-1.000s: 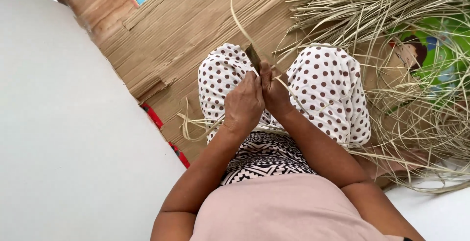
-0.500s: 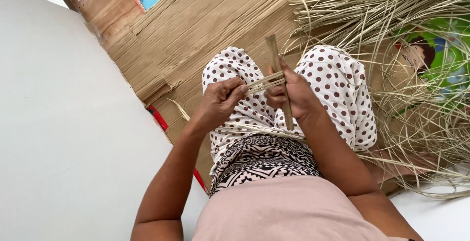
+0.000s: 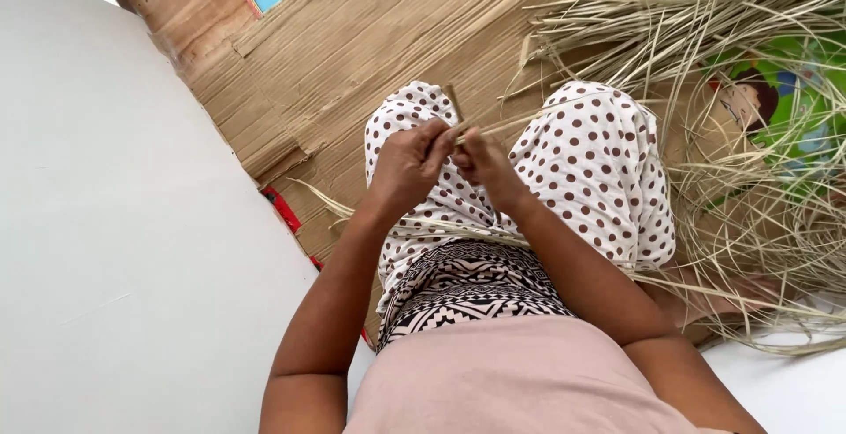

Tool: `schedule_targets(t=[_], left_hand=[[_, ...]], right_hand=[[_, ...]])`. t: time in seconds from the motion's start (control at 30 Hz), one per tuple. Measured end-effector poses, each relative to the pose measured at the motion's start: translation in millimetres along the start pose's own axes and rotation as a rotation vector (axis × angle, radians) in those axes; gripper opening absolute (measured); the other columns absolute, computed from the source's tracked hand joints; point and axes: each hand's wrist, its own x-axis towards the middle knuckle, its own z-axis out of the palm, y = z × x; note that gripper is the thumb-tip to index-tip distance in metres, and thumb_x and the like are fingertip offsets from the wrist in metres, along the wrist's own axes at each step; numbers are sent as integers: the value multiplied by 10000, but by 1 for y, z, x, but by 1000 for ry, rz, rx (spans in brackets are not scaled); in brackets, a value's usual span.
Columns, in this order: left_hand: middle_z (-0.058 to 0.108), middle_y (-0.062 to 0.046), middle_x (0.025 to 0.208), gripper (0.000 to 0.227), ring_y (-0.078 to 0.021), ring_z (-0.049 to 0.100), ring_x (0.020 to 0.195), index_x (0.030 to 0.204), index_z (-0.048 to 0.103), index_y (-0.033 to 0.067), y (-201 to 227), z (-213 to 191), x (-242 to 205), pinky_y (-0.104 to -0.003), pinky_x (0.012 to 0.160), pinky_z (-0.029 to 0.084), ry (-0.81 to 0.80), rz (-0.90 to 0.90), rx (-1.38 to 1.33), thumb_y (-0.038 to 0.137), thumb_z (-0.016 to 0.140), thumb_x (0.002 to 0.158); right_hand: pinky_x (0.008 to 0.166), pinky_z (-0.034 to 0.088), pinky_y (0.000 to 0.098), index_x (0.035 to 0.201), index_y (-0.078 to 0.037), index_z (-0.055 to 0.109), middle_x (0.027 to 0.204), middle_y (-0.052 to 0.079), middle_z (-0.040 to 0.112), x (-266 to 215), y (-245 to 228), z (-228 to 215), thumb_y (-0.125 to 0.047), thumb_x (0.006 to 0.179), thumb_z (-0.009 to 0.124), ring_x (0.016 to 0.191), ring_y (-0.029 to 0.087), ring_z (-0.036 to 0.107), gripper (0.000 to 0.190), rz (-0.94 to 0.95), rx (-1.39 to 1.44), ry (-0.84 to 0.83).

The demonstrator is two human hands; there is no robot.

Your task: Braiding thin strips of natural fiber into a continuous strand while sitting on the floor.

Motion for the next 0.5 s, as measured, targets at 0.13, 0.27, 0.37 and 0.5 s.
schedule_targets(t=[0.13,0.27,0.37,0.5], left_hand=[[638,-158,621,228,-361,628,546,839,661,86,24,-4,0,-426,521,476,-2,60,48,184,586,1031],[638,-127,623,212,-331,635,543,826,641,101,21,-15,-3,-372,529,500,-43,124,34,166,600,1023],[624,-145,631,207,-355,625,557,816,628,90,-3,-25,-5,-381,537,500,-79,181,55,125,598,1019],[594,-113,616,223,-315,606,543,803,622,96,-5,-52,-10,-380,541,498,-101,212,122,96,598,1025]], right_hand=[[479,400,234,763,-143,534,590,-35,416,-11,-49,33,-627,1062,278,482,98,446,623,-161,-225,172],[426,317,211,769,-145,556,539,-34,362,-19,-68,46,-520,1063,402,439,77,347,501,-6,75,259],[373,233,195,809,-164,530,537,-55,268,-21,-73,30,-508,1041,414,402,66,279,431,122,377,157],[378,247,183,886,-210,483,548,-91,246,-22,-72,-3,-483,1094,303,381,69,302,388,95,490,14]])
